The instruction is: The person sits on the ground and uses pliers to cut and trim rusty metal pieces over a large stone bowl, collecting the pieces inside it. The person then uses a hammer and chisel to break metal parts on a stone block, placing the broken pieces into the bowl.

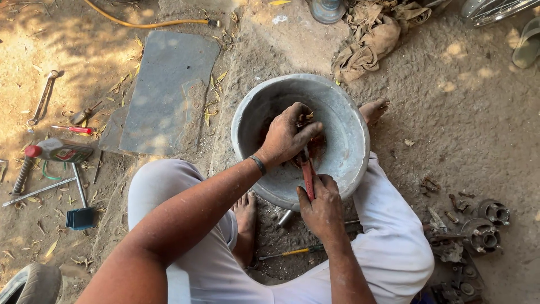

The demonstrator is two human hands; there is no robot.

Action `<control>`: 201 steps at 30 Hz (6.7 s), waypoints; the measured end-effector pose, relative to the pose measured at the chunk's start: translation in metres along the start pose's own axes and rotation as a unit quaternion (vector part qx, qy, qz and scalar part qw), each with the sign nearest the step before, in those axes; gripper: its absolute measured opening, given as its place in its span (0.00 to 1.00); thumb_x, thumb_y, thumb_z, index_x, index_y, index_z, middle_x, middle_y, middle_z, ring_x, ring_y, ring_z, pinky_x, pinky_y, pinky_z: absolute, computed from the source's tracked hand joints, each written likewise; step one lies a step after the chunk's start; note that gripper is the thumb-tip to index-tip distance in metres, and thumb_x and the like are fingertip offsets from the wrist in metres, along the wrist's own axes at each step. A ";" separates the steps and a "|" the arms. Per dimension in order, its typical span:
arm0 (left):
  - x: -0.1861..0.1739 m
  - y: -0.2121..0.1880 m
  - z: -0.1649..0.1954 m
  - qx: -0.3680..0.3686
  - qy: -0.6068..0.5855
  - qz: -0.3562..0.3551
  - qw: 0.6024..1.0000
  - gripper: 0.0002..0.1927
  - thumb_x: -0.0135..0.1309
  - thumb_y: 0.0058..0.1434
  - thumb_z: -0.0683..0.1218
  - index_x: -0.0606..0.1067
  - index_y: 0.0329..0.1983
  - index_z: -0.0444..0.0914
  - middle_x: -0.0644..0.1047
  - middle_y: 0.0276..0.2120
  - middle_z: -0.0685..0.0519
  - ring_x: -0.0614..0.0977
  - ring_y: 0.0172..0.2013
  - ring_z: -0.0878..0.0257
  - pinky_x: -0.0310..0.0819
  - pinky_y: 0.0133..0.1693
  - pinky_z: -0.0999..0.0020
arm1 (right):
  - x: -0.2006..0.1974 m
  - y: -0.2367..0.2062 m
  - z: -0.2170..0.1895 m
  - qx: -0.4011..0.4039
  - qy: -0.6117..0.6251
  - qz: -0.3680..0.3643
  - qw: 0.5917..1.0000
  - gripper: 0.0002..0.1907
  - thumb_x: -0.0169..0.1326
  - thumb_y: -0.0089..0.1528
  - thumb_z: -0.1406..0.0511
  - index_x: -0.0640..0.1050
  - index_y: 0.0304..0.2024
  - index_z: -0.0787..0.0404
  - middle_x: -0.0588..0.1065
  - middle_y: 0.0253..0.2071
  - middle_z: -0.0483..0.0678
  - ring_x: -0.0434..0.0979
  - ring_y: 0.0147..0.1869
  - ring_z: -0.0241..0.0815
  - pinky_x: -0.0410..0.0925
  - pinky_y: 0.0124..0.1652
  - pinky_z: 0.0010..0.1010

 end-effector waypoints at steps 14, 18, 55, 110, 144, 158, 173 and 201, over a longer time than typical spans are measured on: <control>-0.005 0.019 -0.018 -0.112 -0.115 -0.099 0.982 0.29 0.47 0.70 0.63 0.79 0.45 0.33 0.81 0.29 0.51 0.82 0.31 0.66 0.80 0.34 0.67 | -0.001 -0.001 0.008 0.041 0.518 -0.134 0.844 0.14 0.52 0.66 0.63 0.82 0.45 0.68 0.82 0.36 0.52 0.82 0.42 0.42 0.76 0.45 0.35; -0.003 0.022 -0.026 -0.115 -0.156 -0.117 0.974 0.32 0.45 0.69 0.65 0.79 0.47 0.32 0.82 0.35 0.51 0.82 0.38 0.67 0.80 0.39 0.68 | -0.004 0.000 0.012 0.076 0.550 -0.132 0.821 0.16 0.53 0.64 0.62 0.82 0.44 0.69 0.81 0.35 0.54 0.82 0.42 0.44 0.75 0.46 0.38; -0.003 0.034 -0.043 -0.189 -0.071 -0.088 0.975 0.13 0.55 0.64 0.45 0.69 0.46 0.33 0.79 0.42 0.45 0.82 0.45 0.59 0.80 0.47 0.61 | -0.010 0.015 0.019 0.226 0.665 -0.069 0.709 0.11 0.50 0.63 0.67 0.78 0.44 0.67 0.81 0.41 0.57 0.83 0.45 0.51 0.77 0.41 0.46; -0.016 0.047 -0.012 -0.184 -0.194 -0.099 0.958 0.25 0.61 0.61 0.61 0.81 0.34 0.32 0.78 0.22 0.52 0.82 0.21 0.69 0.82 0.21 0.73 | -0.047 0.014 0.015 -0.078 0.037 0.065 0.994 0.36 0.64 0.57 0.69 0.71 0.69 0.55 0.65 0.63 0.55 0.66 0.67 0.57 0.63 0.65 0.51; -0.016 0.059 -0.032 -0.120 -0.131 -0.129 0.976 0.18 0.55 0.68 0.57 0.81 0.40 0.38 0.80 0.27 0.59 0.79 0.26 0.73 0.78 0.29 0.72 | -0.018 0.018 0.011 0.093 0.348 -0.053 0.931 0.13 0.55 0.65 0.60 0.80 0.48 0.60 0.79 0.26 0.44 0.79 0.29 0.33 0.73 0.29 0.27; -0.008 0.053 -0.039 0.068 0.151 -0.019 0.986 0.18 0.60 0.67 0.48 0.74 0.24 0.33 0.76 0.21 0.44 0.77 0.22 0.49 0.72 0.30 0.54 | -0.026 0.011 -0.013 0.145 0.154 -0.047 0.976 0.14 0.56 0.66 0.59 0.80 0.41 0.65 0.76 0.28 0.51 0.78 0.29 0.41 0.73 0.28 0.35; -0.006 0.056 -0.045 0.015 0.122 -0.074 0.990 0.16 0.61 0.65 0.48 0.78 0.25 0.35 0.77 0.17 0.46 0.78 0.17 0.55 0.72 0.26 0.57 | -0.033 0.006 -0.008 0.069 -0.009 -0.022 0.997 0.17 0.57 0.65 0.58 0.78 0.38 0.68 0.77 0.32 0.57 0.81 0.36 0.51 0.74 0.41 0.44; -0.026 0.089 -0.117 -0.154 -0.034 0.041 0.987 0.13 0.57 0.69 0.50 0.79 0.35 0.35 0.81 0.25 0.53 0.81 0.24 0.64 0.77 0.28 0.65 | -0.056 0.000 -0.001 0.060 0.064 0.040 0.995 0.12 0.59 0.64 0.62 0.78 0.34 0.67 0.77 0.28 0.58 0.80 0.29 0.54 0.71 0.35 0.45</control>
Point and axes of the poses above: each hand's wrist, its own y-axis towards the middle knuckle, its own x-axis out of the palm, z = x × y, the point moved 3 cm from there along y, towards the middle knuckle
